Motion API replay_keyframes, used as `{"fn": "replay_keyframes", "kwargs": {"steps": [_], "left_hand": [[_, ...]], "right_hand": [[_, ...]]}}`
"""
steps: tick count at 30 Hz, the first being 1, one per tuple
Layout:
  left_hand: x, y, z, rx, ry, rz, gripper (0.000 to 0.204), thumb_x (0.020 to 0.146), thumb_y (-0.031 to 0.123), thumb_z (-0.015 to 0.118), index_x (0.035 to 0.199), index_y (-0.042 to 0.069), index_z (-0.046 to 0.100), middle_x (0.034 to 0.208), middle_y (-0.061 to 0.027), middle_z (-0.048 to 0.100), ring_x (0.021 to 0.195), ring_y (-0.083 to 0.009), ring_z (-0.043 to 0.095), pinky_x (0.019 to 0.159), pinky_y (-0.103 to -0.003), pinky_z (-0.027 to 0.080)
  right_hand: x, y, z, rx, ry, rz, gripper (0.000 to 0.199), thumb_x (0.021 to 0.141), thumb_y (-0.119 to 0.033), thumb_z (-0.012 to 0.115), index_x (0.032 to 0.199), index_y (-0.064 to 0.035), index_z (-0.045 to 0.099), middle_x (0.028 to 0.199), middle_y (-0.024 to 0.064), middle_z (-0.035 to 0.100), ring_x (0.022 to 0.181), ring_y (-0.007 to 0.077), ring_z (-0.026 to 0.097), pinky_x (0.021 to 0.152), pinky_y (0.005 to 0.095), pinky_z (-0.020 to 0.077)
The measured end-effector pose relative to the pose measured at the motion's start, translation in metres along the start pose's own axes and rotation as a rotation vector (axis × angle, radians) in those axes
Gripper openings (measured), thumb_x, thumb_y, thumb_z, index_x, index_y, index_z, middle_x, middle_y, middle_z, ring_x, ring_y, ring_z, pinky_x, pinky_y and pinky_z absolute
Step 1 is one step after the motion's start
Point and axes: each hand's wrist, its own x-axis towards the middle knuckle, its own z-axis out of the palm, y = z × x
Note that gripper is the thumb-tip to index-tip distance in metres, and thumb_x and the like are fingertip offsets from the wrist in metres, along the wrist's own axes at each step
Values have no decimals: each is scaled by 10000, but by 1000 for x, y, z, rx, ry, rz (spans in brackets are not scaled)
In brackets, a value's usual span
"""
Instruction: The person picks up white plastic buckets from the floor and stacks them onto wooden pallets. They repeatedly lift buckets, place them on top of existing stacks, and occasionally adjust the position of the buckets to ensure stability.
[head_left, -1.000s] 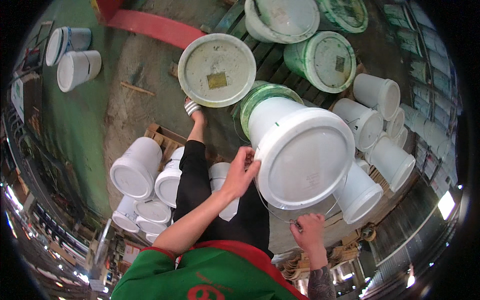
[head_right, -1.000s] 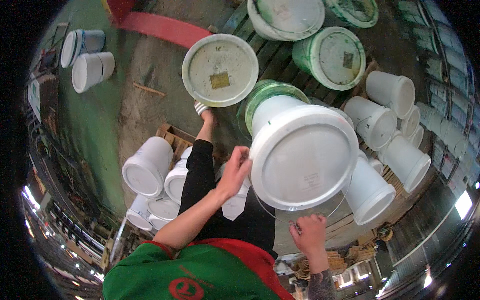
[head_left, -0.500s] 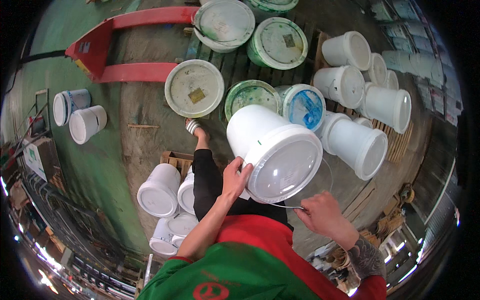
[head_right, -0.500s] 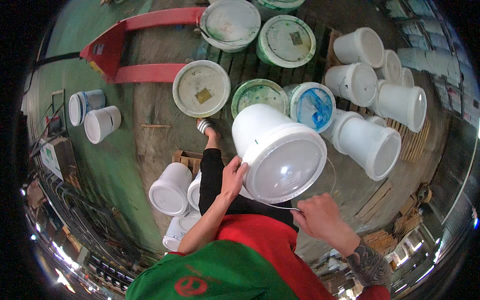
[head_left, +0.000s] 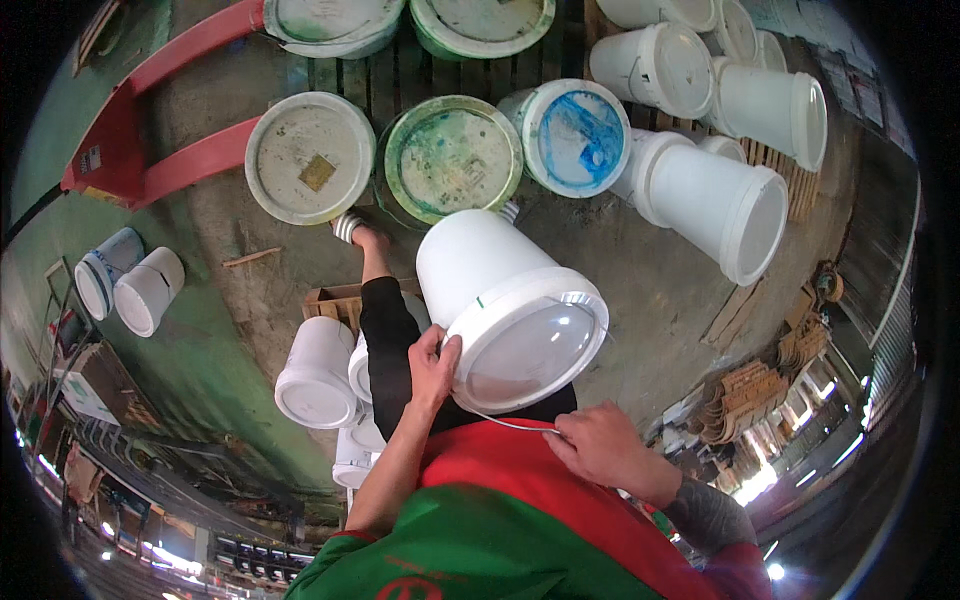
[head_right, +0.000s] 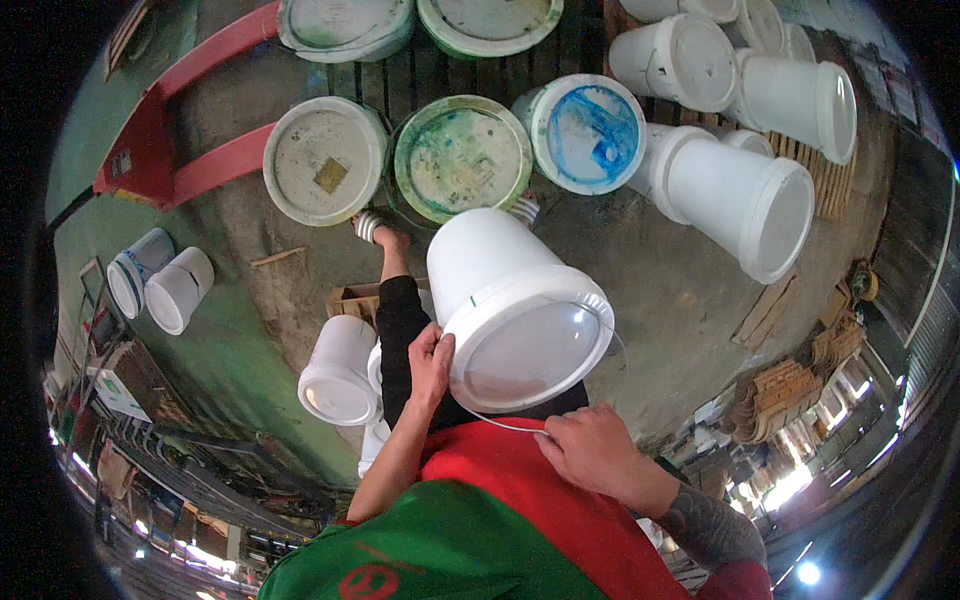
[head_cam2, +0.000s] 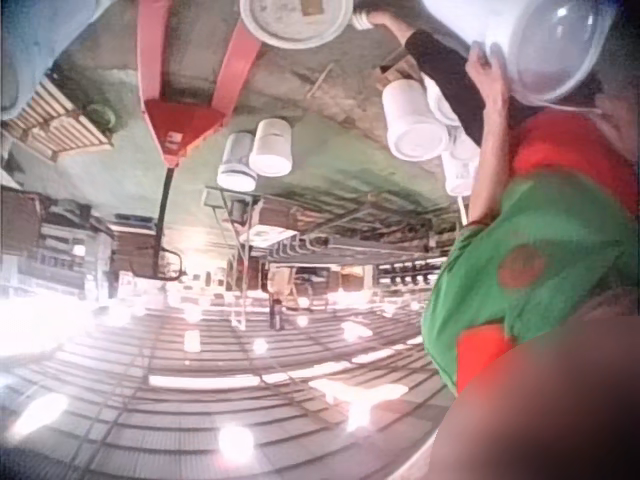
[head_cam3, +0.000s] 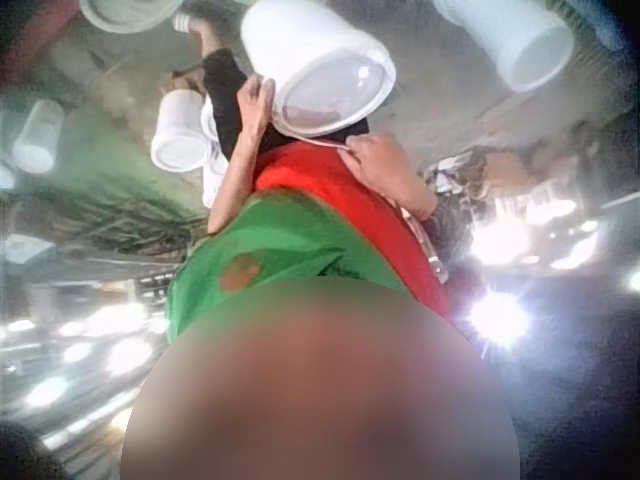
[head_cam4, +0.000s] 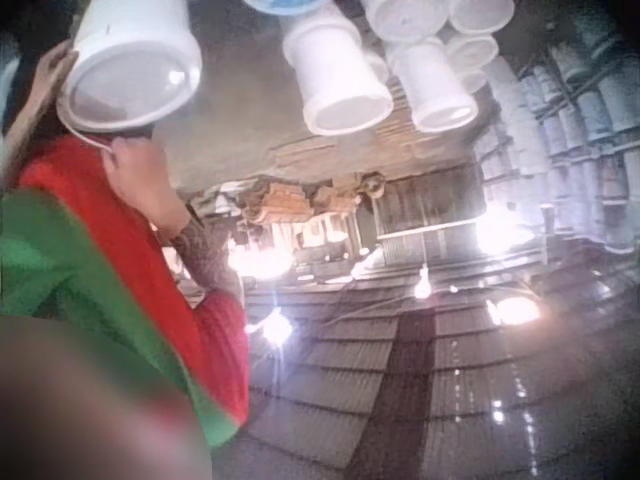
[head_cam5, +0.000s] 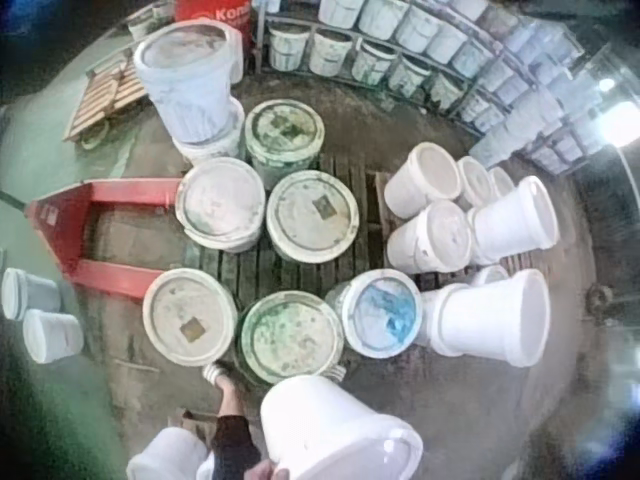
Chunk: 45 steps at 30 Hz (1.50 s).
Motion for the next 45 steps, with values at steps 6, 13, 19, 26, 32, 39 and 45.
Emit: {"fn": "replay_keyframes", "kwargs": {"steps": [6,13,19,26,32,39,45], "left_hand": [[14,12,13,73,12,102,295,841,165,670,733,-11,459,659,-16,427,678,-96,411,602,-293,365],[18,7,28,34,-6,32,279,861,139,651,725,6,447,661,4,432,671,-85,404,602,-280,357],[19,2,29,-37,3,95,280,865,129,655,718,14,445,661,18,436,671,-70,408,598,-269,356],[24,10,23,-102,11,80,290,924,150,611,697,79,443,656,78,411,621,-39,362,549,-239,278],[11,50,-12,-256,125,63,276,915,180,621,707,39,505,681,45,453,663,-66,393,599,-255,330],[-13,103,-88,-470,378,265,352,975,246,571,691,65,469,682,65,404,683,-61,364,618,-255,308],[26,110,-159,-667,556,324,398,1017,319,568,700,103,464,690,69,408,661,-48,351,591,-249,306]], "right_hand": [[2,10,3,25,39,0,298,935,-292,600,733,-74,610,676,134,643,675,350,651,677,491,483],[-3,19,-6,-60,37,0,291,940,-289,589,738,-81,618,677,124,641,686,342,655,696,494,481],[1,18,-9,-61,10,7,295,943,-292,585,743,-79,621,692,134,652,708,346,657,720,495,477],[8,0,-13,-52,-3,40,303,947,-299,586,756,-66,621,712,147,658,732,361,656,732,506,476],[11,-52,-54,-189,8,-49,295,938,-300,598,772,-60,646,729,155,669,749,371,659,733,534,478],[37,-163,-115,-465,-30,-294,262,902,-265,641,756,-51,683,693,169,671,694,370,677,693,519,517],[81,-254,-122,-675,2,-426,272,901,-265,642,749,-44,687,694,171,671,708,370,678,717,497,514]]}}
